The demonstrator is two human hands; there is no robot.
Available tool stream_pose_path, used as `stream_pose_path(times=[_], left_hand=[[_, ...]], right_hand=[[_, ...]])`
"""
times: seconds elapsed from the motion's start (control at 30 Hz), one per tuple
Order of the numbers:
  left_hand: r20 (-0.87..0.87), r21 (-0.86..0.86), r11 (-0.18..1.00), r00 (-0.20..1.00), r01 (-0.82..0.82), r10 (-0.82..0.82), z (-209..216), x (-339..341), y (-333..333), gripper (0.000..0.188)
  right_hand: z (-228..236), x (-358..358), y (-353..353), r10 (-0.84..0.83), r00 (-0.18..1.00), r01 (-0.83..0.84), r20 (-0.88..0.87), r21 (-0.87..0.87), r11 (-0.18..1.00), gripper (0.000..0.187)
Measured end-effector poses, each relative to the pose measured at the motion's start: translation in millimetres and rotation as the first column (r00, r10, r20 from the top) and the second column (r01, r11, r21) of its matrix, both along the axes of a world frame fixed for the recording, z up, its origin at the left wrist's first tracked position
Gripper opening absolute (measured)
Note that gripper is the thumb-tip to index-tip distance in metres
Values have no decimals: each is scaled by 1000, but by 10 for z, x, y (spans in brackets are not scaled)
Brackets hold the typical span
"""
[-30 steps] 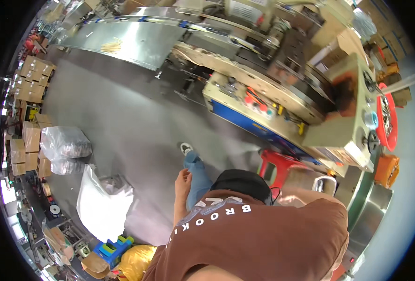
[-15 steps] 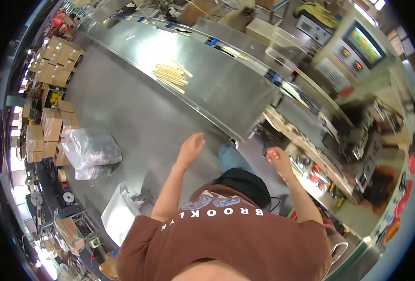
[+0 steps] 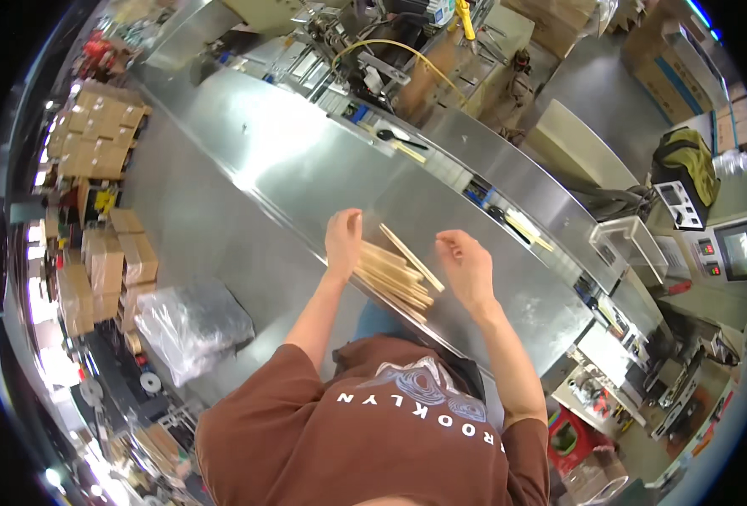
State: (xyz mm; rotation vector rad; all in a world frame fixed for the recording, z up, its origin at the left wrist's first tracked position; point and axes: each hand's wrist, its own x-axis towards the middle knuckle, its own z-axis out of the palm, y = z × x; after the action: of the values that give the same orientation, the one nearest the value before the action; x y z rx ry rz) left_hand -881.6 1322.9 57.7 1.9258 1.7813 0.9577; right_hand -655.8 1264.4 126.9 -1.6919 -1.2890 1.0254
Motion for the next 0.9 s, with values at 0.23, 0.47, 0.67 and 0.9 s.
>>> stream_pose_path(times=[0.23, 0.47, 0.67, 0.9], left_hand=[[-57, -74, 672, 669, 737, -741, -257, -41, 686, 14], [19, -192, 529, 542, 827, -840, -314, -410, 738, 14], [69, -181, 758, 777, 626, -625, -296, -613, 1470, 15], [125, -152, 844, 857, 515, -500, -297, -631, 1689, 17]], right_hand=[[-354, -756, 1892, -1, 783, -79, 622, 102, 992, 16], [-490, -1226, 2934, 179, 433, -288, 884, -52, 956, 38], [-725, -1288, 3236, 193, 340, -144, 921, -151, 978, 46], [-713, -1339, 3347, 281, 410, -58, 868, -283, 957, 26]])
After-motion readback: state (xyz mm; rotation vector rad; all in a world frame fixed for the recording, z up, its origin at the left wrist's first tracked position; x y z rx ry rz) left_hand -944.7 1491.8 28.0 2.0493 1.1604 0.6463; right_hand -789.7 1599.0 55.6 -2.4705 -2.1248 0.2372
